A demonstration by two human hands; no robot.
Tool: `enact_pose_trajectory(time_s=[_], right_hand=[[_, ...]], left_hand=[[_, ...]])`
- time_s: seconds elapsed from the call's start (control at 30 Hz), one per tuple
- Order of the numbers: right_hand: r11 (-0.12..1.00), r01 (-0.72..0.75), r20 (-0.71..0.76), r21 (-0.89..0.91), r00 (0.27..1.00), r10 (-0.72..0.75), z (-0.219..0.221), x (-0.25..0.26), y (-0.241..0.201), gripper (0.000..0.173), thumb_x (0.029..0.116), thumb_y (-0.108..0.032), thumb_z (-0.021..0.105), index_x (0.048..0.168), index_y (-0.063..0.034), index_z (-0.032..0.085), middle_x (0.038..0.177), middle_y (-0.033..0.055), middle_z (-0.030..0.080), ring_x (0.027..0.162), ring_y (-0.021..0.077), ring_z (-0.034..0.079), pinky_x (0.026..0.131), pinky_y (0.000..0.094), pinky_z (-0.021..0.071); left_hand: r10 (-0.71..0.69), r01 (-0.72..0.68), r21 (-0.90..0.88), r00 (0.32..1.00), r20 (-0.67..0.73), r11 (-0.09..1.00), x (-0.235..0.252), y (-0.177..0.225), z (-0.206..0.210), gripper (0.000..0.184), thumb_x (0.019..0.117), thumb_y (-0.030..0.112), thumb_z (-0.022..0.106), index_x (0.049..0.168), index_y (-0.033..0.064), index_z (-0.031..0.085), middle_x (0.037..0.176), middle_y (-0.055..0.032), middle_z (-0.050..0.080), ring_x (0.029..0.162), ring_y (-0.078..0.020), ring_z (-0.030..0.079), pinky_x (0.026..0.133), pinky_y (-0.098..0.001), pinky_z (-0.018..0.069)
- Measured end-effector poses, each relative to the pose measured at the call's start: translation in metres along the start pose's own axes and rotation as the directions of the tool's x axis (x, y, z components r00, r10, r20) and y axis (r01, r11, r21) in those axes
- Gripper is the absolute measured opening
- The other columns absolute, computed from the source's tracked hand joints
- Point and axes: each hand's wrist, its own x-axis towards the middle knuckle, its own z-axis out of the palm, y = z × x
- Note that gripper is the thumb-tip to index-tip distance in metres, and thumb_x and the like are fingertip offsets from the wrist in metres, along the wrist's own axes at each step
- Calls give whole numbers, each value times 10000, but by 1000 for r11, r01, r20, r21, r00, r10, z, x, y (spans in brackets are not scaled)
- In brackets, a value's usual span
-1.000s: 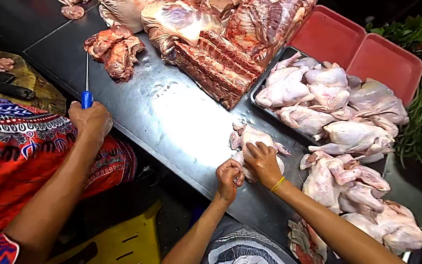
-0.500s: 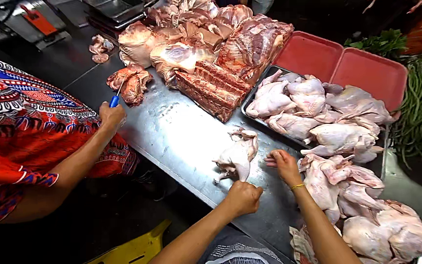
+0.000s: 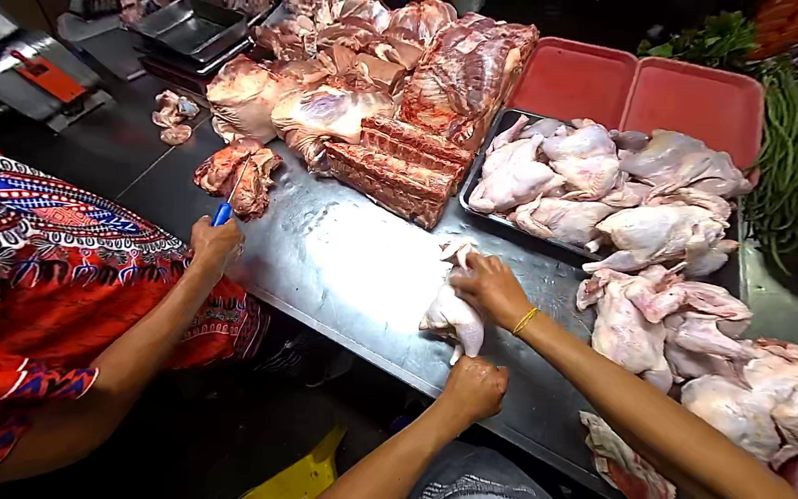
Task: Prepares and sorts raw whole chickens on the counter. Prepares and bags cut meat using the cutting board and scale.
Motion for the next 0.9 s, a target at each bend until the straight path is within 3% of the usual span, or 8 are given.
enact_pose_trajectory(time_s=[0.17,0.27,0.33,0.4,0.5,0.63,0.8,0.9], right_hand=[[987,-137,-75,-88,989,130,3,32,-1,232,1010,-82,550,1156,-67,730,1270,257,599,1192,447,583,892,583,534],[944,-321,-221,78,918,331,-19,25,13,267,1042,-133,517,1212,-33,696,1291,233,609,1159,399,639,945,564,550],[870,-378,-313,316,824,472,-34,-19,20,365,1079,-205,418,1242,23,652,1293,227,618,1174,335,637,997,483,532],[742,-263,-404,616,703,585,-45,-84,4,410,1070,-215,374,1209,84,617,1185,210,639,1044,274,676,869,424,594],[707,-22,-616,707,471,631,-25,-155,-23,385,1035,-225,332,843,-40,609,738,-13,636,663,82,639,636,294,583],[660,-171,-492,731,539,684,27,-185,-9,400,1037,-237,366,767,-49,594,592,-43,542,504,44,545,497,244,504],[715,46,-585,697,614,531,-5,-196,-23,444,1085,-322,396,731,-159,608,645,-117,609,565,-22,584,546,165,530],[845,-204,-479,494,747,461,17,-175,5,346,1016,-195,479,957,-12,767,802,95,703,708,189,681,683,387,591]], left_hand=[[47,-46,-18,995,93,999,-6,-7,-15,176,939,161,572,943,34,695,818,-152,712,846,-343,727,681,-520,551],[38,-23,-128,993,115,991,-6,-21,-35,227,959,196,536,1011,46,697,874,-161,721,882,-355,722,715,-560,542],[80,-82,-248,997,-17,965,-9,-25,-37,221,932,204,543,910,49,699,775,-150,702,769,-348,717,635,-564,530],[133,-179,-343,979,-153,922,-9,-25,-36,210,905,198,563,815,56,690,678,-129,667,658,-323,696,554,-549,514],[213,-273,-364,957,-196,891,-4,-18,-28,197,893,188,578,780,60,677,644,-112,647,614,-299,682,517,-525,508],[243,-225,-275,969,33,935,7,-7,-10,195,931,187,576,914,44,708,797,-151,708,808,-343,725,658,-561,544],[137,-102,-125,939,316,987,32,15,8,221,920,146,636,1079,5,698,998,-211,719,1031,-414,685,833,-594,540],[119,-99,-76,931,345,992,47,28,12,210,967,75,582,1118,-31,684,1094,-245,690,1065,-433,663,824,-578,551]])
